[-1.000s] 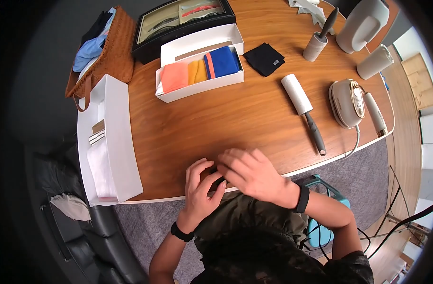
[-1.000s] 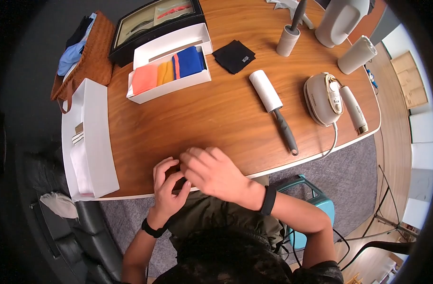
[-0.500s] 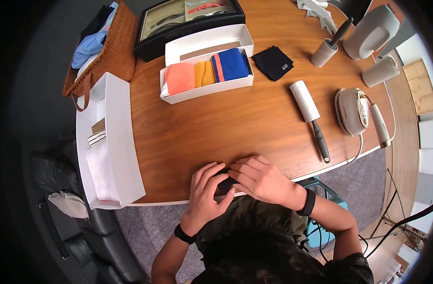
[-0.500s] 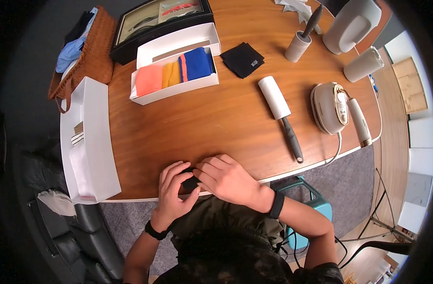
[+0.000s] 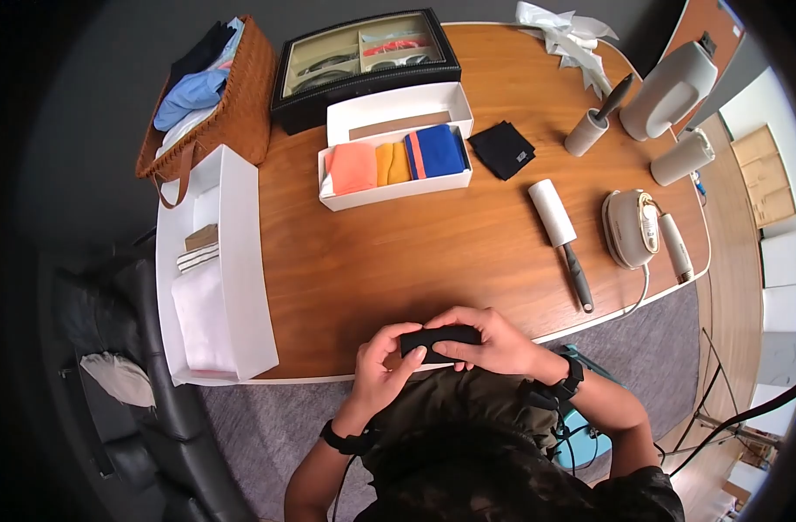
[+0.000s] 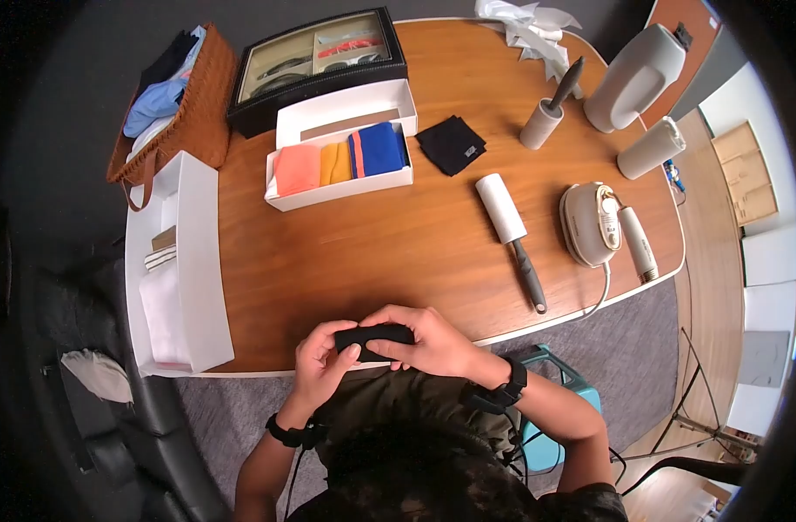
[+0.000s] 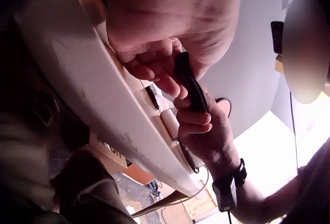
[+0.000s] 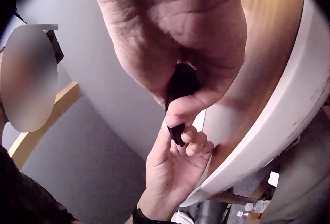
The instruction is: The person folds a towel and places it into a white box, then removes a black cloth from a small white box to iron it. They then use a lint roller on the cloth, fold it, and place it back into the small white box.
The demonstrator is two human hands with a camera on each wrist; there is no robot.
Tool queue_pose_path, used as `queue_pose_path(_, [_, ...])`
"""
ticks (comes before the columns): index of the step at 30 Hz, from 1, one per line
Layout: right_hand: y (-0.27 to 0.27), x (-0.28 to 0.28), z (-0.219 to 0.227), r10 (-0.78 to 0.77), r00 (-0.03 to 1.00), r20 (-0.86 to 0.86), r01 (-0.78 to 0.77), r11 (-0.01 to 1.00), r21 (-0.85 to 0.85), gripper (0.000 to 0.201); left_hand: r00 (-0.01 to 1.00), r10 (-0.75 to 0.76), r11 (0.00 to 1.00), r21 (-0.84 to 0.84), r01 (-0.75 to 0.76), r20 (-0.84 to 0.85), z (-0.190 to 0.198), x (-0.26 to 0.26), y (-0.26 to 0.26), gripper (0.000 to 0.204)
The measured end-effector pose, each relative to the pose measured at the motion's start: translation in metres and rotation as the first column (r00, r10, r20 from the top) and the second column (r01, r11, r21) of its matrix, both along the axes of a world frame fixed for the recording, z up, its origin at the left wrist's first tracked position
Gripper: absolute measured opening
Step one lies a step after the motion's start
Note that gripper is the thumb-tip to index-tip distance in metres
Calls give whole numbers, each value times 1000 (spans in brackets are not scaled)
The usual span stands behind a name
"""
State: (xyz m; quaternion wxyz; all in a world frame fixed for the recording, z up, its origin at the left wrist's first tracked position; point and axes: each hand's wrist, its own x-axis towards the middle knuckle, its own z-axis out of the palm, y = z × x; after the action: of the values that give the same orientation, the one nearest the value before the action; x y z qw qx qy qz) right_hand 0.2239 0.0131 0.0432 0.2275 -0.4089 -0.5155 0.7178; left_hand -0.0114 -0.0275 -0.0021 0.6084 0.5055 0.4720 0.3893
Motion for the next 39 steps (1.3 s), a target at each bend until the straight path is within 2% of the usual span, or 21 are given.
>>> queue_pose_path(1, [2, 0, 1, -37, 999, -17, 35, 994, -106, 34, 1000, -6, 1000, 15, 6, 5, 5, 2, 2, 32])
queue_pose_path(2, [3, -1, 2, -46, 999, -14, 44, 995, -85, 34, 998, 23, 999, -48, -20, 65, 12, 6, 6, 33])
queue_pose_path(4, [4, -3, 1, -87, 985, -149, 71, 991, -110, 41, 987, 40, 992, -126, -21, 153, 16, 5, 14, 34])
queue_pose_path(7, [17, 0, 0, -33, 997, -70, 42, 990, 132, 42, 988, 38, 997, -73, -28, 151, 14, 2, 24, 34])
queue_pose_path(9, [26, 4, -10, -47, 997, -60, 56, 988, 143, 42, 988, 32, 999, -45, -25, 154, 16, 4, 32, 34])
queue_pose_path(14, [49, 16, -15, -48, 993, -108, 56, 996, 71, 38, 996, 30, 999, 36, -33, 82, 10, 4, 51, 30])
queue_pose_path(18, [66, 32, -7, -66, 998, 22, 63, 994, 91, 37, 1000, 26, 993, 113, -25, -14, 10, -4, 67, 22])
queue_pose_path(20, [77, 40, 8, -72, 987, 144, 47, 984, 172, 37, 999, 26, 992, 126, -22, -33, 8, -6, 75, 19])
queue_pose_path(21, [83, 45, 18, -75, 986, 147, 48, 983, 179, 37, 998, 29, 991, 130, -22, -57, 6, -7, 78, 17])
queue_pose_path(23, [96, 51, 41, -37, 940, 340, -69, 953, 296, 37, 998, 22, 989, 144, -13, -62, 6, -9, 88, 17])
queue_pose_path(24, [106, 54, 35, -108, 955, 275, -35, 884, 467, 37, 994, 8, 987, 159, 8, -105, 6, -10, 93, 16])
queue_pose_path(25, [116, 56, 43, -133, 963, 235, -19, 835, 549, 36, 989, -6, 985, 172, 32, -150, 7, -12, 99, 16])
queue_pose_path(27, [137, 51, 58, -206, 976, 76, 163, 911, 379, 34, 989, 10, 972, 232, 24, -144, 10, -11, 113, 15])
queue_pose_path(29, [167, 46, 63, -248, 963, 108, 177, 878, 444, 33, 991, 31, 957, 291, 9, -133, 17, -11, 129, 14])
queue_pose_path(30, [179, 40, 66, -244, 967, 67, 194, 886, 421, 33, 987, 37, 950, 313, 13, -155, 21, -11, 136, 14])
queue_pose_path(31, [194, 36, 63, -240, 966, 102, 177, 892, 417, 34, 983, 45, 942, 335, 17, -177, 25, -11, 143, 15])
queue_pose_path(33, [221, 26, 46, -218, 966, 140, 165, 934, 316, 32, 980, 52, 939, 342, 18, -194, 35, -12, 156, 14])
queue_pose_path(34, [225, 18, 54, -216, 966, 139, 164, 935, 313, 32, 977, 68, 923, 384, 14, -200, 36, -15, 163, 14])
queue_pose_path(35, [228, 9, 61, -201, 975, 90, 179, 961, 210, 32, 974, 89, 907, 422, 7, -207, 37, -16, 168, 14])
queue_pose_path(36, [231, 1, 64, -190, 981, 39, 186, 977, 100, 32, 984, 104, 924, 380, -41, -146, 40, -17, 172, 13])
queue_pose_path(39, [237, -12, 53, -213, 977, 22, 212, 976, 47, 32, 967, 141, 909, 415, -42, -212, 48, -26, 187, 13])
